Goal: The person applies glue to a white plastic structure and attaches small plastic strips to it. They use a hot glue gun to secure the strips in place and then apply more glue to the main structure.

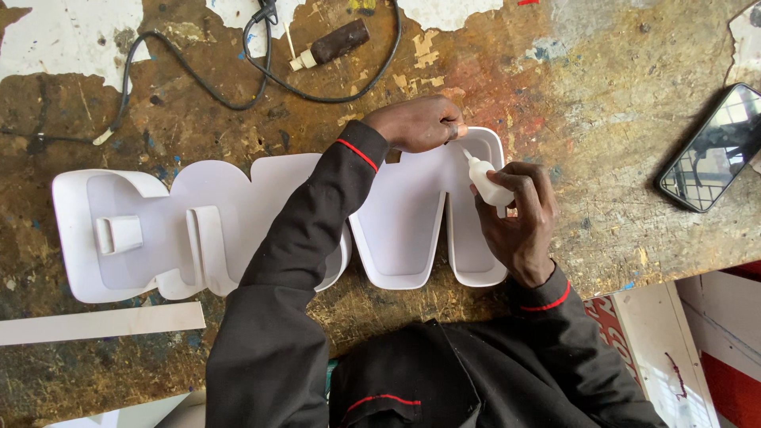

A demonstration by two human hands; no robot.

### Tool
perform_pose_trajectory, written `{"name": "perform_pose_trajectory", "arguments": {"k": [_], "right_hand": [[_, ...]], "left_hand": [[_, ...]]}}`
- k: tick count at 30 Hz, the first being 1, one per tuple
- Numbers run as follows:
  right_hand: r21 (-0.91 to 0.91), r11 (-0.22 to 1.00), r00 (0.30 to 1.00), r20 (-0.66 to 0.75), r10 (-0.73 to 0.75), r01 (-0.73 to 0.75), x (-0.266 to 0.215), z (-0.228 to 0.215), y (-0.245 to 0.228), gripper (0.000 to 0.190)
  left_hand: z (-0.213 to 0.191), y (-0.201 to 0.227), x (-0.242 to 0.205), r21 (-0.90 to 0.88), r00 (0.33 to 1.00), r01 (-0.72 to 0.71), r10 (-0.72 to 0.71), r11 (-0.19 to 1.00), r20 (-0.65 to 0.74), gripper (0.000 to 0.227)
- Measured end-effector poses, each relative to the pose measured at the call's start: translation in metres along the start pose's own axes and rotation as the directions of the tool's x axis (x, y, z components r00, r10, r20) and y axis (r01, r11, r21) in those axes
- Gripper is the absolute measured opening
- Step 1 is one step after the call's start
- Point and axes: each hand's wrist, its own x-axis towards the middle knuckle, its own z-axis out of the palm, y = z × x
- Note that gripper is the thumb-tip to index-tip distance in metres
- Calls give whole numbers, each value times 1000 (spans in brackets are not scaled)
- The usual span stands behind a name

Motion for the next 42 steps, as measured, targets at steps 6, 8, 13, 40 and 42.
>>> {"name": "perform_pose_trajectory", "arguments": {"k": [6, 8, 13, 40, 42], "right_hand": [[-2, 1000, 1000, 3, -17, 17, -3, -1, 4, 28], [-2, 1000, 1000, -4, -18, 18, -4, -1, 6, 27], [-8, 1000, 1000, -11, -29, 29, -5, -2, 7, 27], [22, 999, 989, -144, -43, 47, -19, -10, 17, 26], [179, 983, 969, -234, 76, -34, -22, -14, 23, 30]], "left_hand": [[-1, 9, -6, 15, 1000, 9, -9, 1000, -8, 32], [-1, 9, -4, 18, 1000, 18, -18, 1000, -6, 32], [-4, 16, -7, 21, 1000, 18, -18, 1000, -10, 33], [2, -6, 5, 15, 1000, 22, -22, 1000, -20, 28], [-1, 7, -7, 19, 999, 46, -45, 999, -27, 26]]}}
